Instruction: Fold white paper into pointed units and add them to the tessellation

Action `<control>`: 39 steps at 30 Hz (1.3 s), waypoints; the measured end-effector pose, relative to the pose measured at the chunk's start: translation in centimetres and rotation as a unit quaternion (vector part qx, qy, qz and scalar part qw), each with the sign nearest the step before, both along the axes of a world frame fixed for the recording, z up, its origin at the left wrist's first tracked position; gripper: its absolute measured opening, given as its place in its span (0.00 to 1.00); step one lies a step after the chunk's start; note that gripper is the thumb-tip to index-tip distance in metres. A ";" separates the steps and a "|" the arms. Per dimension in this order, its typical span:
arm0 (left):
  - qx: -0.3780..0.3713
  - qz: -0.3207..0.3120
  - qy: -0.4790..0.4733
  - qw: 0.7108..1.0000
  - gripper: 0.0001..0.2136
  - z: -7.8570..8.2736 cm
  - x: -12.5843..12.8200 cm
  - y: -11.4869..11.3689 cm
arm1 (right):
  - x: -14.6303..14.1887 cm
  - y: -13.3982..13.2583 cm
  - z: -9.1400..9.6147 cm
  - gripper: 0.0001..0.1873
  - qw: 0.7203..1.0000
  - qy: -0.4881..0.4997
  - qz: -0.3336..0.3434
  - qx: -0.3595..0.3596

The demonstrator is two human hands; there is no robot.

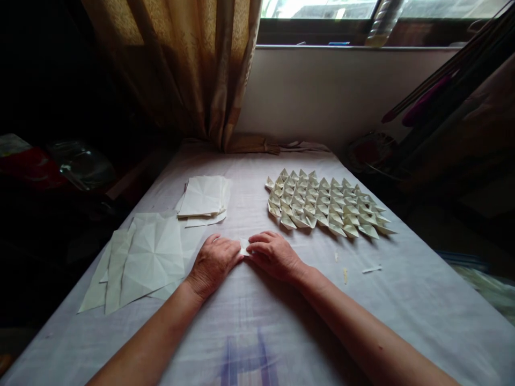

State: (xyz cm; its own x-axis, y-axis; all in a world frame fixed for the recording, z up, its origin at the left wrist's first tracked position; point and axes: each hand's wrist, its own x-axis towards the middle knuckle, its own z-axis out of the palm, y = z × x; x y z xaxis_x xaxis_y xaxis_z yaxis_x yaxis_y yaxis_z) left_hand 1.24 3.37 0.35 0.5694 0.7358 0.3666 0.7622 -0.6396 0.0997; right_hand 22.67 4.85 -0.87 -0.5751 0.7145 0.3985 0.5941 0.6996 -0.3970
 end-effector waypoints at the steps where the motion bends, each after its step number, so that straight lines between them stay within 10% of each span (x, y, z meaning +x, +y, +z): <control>1: 0.006 0.000 -0.012 1.000 0.04 -0.2 0.0 0.0 | 0.1 0.0 0.0 0.05 1.000 0.003 0.005 0.006; 14: 0.002 0.054 -0.086 0.995 0.07 -0.4 0.2 -0.2 | 0.2 1.3 0.2 0.07 1.000 -0.002 0.021 0.009; 39: -0.125 0.117 -0.145 0.975 0.05 -0.5 -0.4 0.3 | -1.7 1.0 0.5 0.11 0.986 0.014 -0.148 -0.077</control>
State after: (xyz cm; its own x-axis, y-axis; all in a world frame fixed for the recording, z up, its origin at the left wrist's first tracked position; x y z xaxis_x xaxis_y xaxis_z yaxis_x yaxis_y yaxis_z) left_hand 0.84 3.62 -0.20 0.2739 0.9201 0.2801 0.8011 -0.3794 0.4628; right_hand 21.02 5.86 -0.39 -0.3223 0.9024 0.2860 0.7503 0.4277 -0.5041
